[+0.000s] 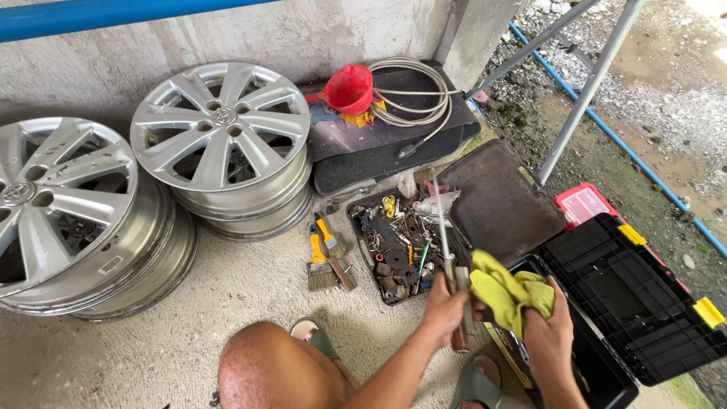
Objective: The person sits on the floor and organizes various hand tools from a cluttered toolbox into a black plastic case. They pick up wrenches, sockets, and other hardware, wipe them with a yellow cloth, and place them into the case.
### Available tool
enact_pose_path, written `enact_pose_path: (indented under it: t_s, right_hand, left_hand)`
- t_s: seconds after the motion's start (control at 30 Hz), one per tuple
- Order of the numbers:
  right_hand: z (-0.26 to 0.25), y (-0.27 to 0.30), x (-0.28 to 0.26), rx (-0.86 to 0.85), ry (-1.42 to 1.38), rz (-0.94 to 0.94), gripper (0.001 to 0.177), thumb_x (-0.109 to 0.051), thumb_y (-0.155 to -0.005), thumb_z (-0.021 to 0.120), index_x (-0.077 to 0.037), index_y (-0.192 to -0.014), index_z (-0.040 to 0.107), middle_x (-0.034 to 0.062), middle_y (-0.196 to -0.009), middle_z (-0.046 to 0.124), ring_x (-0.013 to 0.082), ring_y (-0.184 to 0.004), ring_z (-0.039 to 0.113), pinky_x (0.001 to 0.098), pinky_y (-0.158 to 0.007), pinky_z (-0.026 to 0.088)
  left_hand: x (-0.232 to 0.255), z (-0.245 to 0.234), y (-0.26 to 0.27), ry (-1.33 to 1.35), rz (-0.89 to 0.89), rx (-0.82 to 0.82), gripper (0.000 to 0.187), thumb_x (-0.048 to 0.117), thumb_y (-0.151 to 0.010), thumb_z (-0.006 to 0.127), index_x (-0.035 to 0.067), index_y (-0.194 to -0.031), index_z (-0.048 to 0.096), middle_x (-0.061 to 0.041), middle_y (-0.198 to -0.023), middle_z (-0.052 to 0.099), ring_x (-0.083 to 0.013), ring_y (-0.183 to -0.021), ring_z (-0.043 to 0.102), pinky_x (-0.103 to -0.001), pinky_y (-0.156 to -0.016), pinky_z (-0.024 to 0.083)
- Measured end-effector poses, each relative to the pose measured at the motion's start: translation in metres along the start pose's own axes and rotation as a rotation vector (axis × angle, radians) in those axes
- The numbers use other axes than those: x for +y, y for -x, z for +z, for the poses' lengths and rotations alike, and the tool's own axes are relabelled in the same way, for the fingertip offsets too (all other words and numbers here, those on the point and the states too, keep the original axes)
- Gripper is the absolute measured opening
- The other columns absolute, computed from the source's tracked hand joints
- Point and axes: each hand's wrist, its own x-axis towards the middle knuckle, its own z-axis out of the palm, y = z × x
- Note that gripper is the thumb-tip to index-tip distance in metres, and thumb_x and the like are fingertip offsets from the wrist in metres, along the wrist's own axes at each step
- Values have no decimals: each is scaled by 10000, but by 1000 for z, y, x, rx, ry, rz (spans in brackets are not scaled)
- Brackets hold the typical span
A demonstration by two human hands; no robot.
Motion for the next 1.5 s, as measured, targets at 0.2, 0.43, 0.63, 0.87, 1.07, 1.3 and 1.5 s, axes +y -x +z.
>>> enact_pose_path:
  t_s: [0.2,0.43,0.63,0.87,1.07,1.3,1.5]
  right_hand:
    - [35,-36,22,-55,-12,69,313,-260,-1086,517,16,-1160,643,78,-911,651,163,-792,595,328,-707,505]
    - [10,-85,-5,146,-514,209,308,-348,-1109,472,-50,-1115,553,31,-896,636,179,-783,609,356,-703,520]
    - [28,-35,51,-170,-378,42,323,-152,-1001,466,-31,-1272,592,39,-1123,688,150,-1001,653,311,-879,522]
    - [50,-146,96,-30,255,68,352,-284,-1083,586,-24,-1313,641,191,-1166,720,275,-1017,690,390,-890,536]
    - [130,-236,149,-79,1091,-169,619,-484,-746,817,-139,-1245,692,200,-1159,685,386,-1016,664,545,-753,526]
    - [318,-248,257,-557,676,-266,169,-152,-939,622,-125,-988,782,114,-1006,760,278,-880,739,417,-814,591]
    - [356,-236,295,-438,958,-445,305,-45,-804,646,-77,-1092,741,183,-1148,687,349,-1068,637,466,-857,554]
  left_hand:
    - [4,16,40,-670,459,-239,450,48,-1018,522,53,-1450,397,-133,-1146,649,-250,-993,688,-359,-808,563]
    - [-2,25,51,-591,212,-292,464,115,-1013,515,-2,-1437,369,-192,-1166,638,-308,-1006,676,-443,-847,550]
    - [7,-5,7,-709,428,-92,468,148,-987,622,-20,-1364,400,-224,-1135,660,-285,-986,685,-394,-829,576]
    - [103,-63,-63,-666,201,65,413,52,-831,685,16,-1184,472,-90,-881,659,-196,-713,689,-363,-647,606]
    - [177,-141,-76,-743,154,132,361,127,-908,659,21,-1207,487,-94,-845,652,-175,-685,666,-327,-604,595]
    - [153,-218,-99,-575,198,259,406,156,-862,706,36,-1205,526,-82,-838,683,-143,-708,701,-318,-639,615]
    - [94,-261,-121,-287,132,248,304,185,-862,727,58,-1082,561,-73,-790,674,-150,-670,663,-339,-623,581]
